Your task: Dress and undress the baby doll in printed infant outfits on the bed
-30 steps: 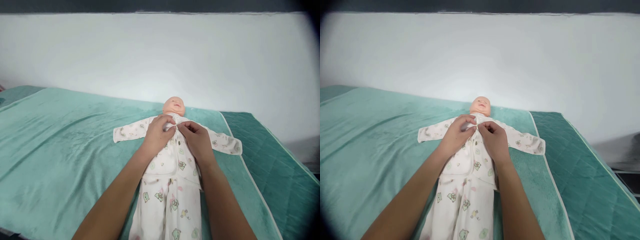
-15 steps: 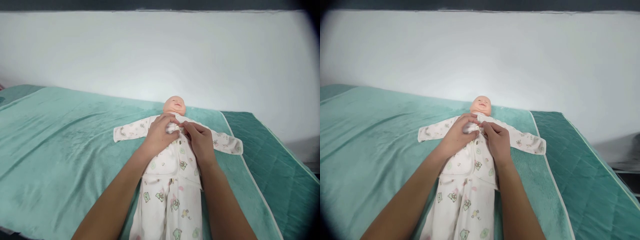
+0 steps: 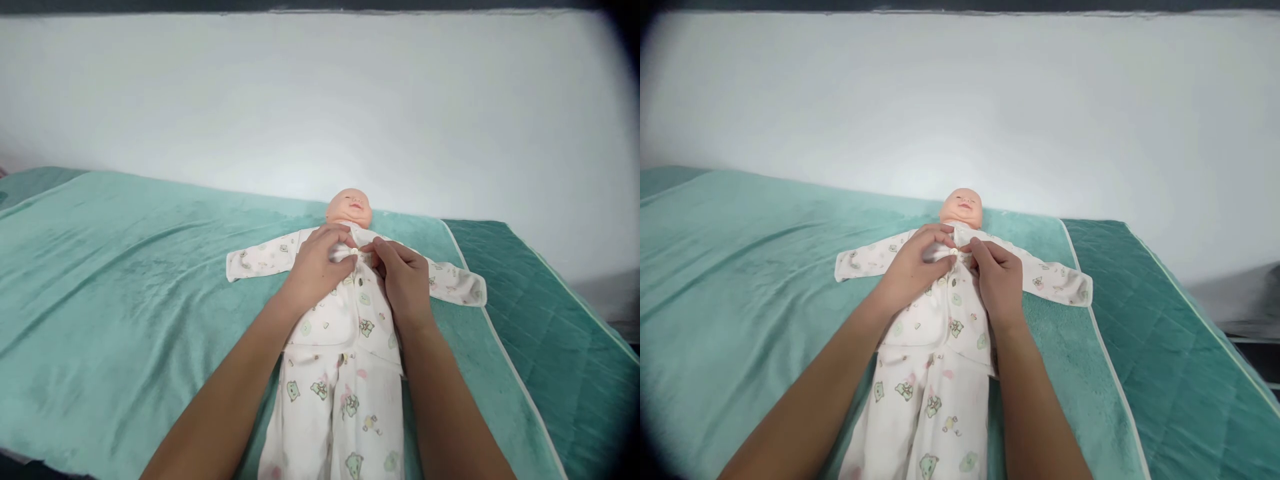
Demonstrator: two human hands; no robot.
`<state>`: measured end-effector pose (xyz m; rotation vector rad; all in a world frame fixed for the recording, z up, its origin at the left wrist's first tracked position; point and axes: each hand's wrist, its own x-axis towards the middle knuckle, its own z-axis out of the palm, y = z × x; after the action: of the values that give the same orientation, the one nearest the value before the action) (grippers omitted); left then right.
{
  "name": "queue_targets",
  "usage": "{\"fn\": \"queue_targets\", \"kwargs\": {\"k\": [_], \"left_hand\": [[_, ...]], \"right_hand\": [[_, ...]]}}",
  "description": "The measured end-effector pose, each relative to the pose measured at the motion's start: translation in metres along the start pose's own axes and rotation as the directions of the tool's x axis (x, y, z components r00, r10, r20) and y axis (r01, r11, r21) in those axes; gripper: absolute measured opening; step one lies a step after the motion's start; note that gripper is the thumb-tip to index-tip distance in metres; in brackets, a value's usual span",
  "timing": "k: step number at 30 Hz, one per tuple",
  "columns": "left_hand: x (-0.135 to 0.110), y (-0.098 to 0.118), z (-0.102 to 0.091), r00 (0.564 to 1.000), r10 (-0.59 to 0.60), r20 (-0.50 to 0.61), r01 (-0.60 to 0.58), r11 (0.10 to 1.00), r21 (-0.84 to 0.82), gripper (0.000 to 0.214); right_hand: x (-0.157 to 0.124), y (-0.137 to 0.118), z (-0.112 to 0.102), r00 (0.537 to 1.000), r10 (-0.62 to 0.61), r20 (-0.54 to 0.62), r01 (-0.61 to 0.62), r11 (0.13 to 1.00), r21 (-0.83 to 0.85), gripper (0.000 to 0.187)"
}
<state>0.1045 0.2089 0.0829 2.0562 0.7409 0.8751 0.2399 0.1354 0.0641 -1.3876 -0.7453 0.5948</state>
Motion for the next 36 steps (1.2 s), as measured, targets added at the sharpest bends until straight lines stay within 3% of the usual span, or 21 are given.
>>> {"fn": "queue_targets", "kwargs": {"k": [7, 17, 25, 28, 31, 33, 36], "left_hand": [[0.000, 0.000, -0.001, 1.000, -0.012, -0.004, 0.011, 0.999, -0.037, 0.014], [0.000, 0.001, -0.002, 1.000, -0.026, -0.001, 0.025, 0.993, -0.113, 0.017], [-0.005, 0.013, -0.009, 0.987, -0.099, -0.126, 0.092, 0.994, -0.059, 0.009], [-0.009, 0.022, -0.022, 0.987, -0.135, 0.081, 0.141, 0.987, -0.075, 0.011], [-0.010, 0.025, -0.035, 0.929, -0.112, 0.353, 0.128, 0.992, -0.022, 0.010], [-0.009, 0.023, -0.041, 0.895, -0.094, 0.436, 0.099, 0.995, 0.011, 0.009], [-0.008, 0.020, -0.044, 0.885, -0.061, 0.461, 0.051, 0.998, 0.034, 0.007]], "right_hand": [[0.000, 0.000, 0.000, 0.998, -0.051, -0.030, 0.048, 0.995, -0.082, 0.026], [-0.002, -0.001, -0.001, 0.981, -0.180, 0.074, 0.187, 0.976, -0.108, 0.026], [-0.007, -0.011, -0.013, 0.980, -0.184, 0.078, 0.197, 0.951, -0.238, 0.027], [-0.014, -0.029, -0.022, 0.983, -0.120, 0.140, 0.160, 0.933, -0.322, 0.031], [-0.026, -0.047, -0.025, 0.943, 0.008, 0.332, 0.178, 0.832, -0.526, 0.031], [-0.035, -0.053, -0.021, 0.926, 0.047, 0.375, 0.226, 0.727, -0.649, 0.026], [-0.044, -0.051, -0.013, 0.936, 0.006, 0.351, 0.286, 0.570, -0.771, 0.021]]}}
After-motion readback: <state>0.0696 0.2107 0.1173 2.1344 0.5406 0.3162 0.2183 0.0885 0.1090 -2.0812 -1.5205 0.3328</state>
